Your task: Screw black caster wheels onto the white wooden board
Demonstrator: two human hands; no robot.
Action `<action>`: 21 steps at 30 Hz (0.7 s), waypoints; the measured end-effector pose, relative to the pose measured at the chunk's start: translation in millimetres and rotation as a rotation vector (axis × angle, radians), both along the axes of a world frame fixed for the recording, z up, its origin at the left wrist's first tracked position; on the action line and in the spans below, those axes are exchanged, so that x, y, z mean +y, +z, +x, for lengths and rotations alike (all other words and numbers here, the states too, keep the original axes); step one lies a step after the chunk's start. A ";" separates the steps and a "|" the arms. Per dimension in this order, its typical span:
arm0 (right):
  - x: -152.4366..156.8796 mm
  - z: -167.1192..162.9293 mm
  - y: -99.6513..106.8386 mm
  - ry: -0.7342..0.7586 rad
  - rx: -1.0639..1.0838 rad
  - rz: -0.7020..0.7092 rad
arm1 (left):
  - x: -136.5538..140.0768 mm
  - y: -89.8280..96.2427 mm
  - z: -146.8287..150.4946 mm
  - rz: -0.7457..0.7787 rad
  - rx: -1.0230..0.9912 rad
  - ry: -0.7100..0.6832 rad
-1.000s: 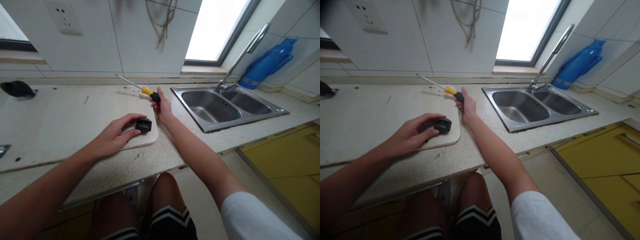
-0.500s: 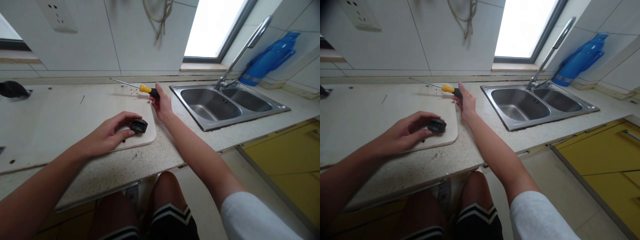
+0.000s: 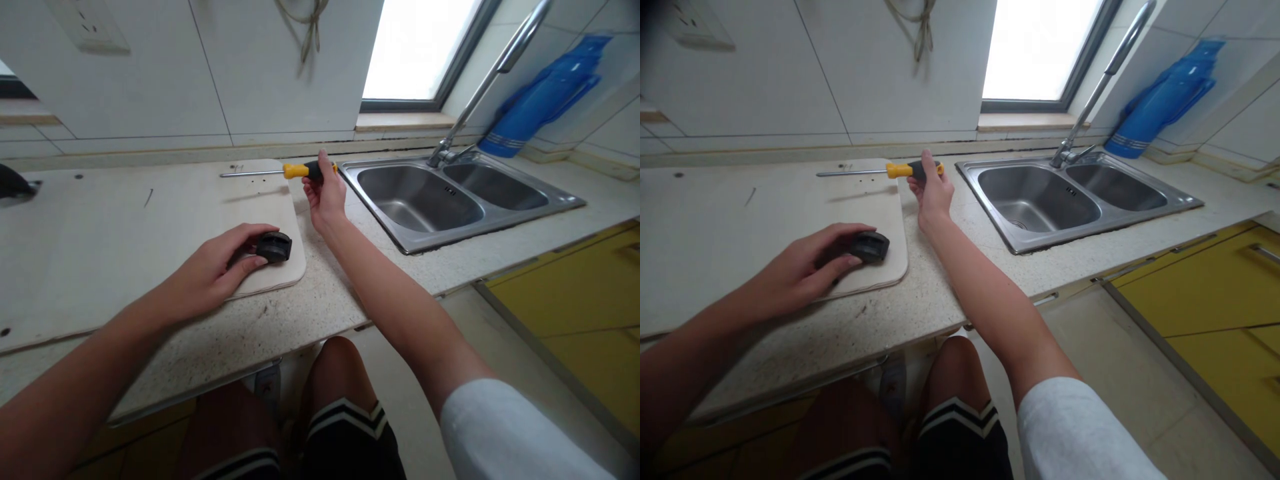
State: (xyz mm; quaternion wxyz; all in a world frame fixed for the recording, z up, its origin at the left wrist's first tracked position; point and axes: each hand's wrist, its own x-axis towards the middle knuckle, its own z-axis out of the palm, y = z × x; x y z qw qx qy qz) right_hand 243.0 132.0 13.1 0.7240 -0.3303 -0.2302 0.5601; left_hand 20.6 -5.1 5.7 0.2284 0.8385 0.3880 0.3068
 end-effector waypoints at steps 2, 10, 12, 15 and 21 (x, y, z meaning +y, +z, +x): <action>6.8 6.8 0.9 -0.101 0.043 0.027 | -2.6 1.3 2.8 0.021 0.016 0.010; 15.6 15.7 -0.8 -0.177 0.095 -0.031 | -9.3 2.0 10.9 0.095 0.033 0.089; 12.9 11.8 -2.0 -0.151 0.090 -0.034 | -9.7 0.7 13.8 0.169 0.058 0.144; 8.8 6.9 -2.3 -0.130 0.062 -0.023 | -9.5 -1.3 18.9 0.284 0.101 0.181; 6.9 7.7 0.2 -0.138 0.048 0.027 | -5.8 -1.7 24.1 0.371 0.148 0.020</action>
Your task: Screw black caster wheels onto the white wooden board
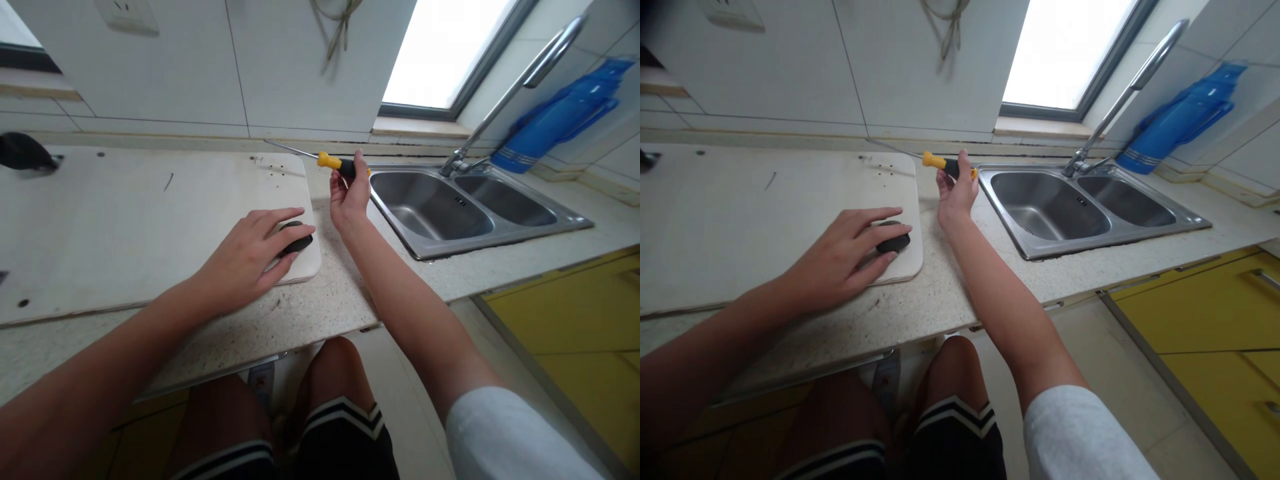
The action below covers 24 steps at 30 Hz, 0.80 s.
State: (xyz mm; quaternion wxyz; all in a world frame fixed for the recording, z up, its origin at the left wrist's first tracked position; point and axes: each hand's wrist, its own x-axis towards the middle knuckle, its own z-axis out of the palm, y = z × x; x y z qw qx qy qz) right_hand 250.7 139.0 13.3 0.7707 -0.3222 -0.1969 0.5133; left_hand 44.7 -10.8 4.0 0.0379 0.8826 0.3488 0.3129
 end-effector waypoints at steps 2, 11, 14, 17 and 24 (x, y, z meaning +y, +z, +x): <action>1.4 2.3 -0.3 0.001 0.002 0.005 | 1.4 1.7 -1.1 -0.040 -0.025 -0.014; 5.4 9.1 -0.8 0.041 0.025 0.011 | 3.4 10.2 -14.0 -0.288 -0.208 0.124; 5.2 15.0 2.0 0.056 0.006 0.016 | 4.4 10.5 -15.9 -0.251 -0.215 0.052; 4.0 19.1 2.4 0.092 -0.031 0.005 | 5.1 10.1 -16.4 -0.245 -0.225 0.058; -1.1 8.2 -2.9 0.110 -0.232 0.140 | 4.2 11.0 -17.3 -0.268 -0.236 0.070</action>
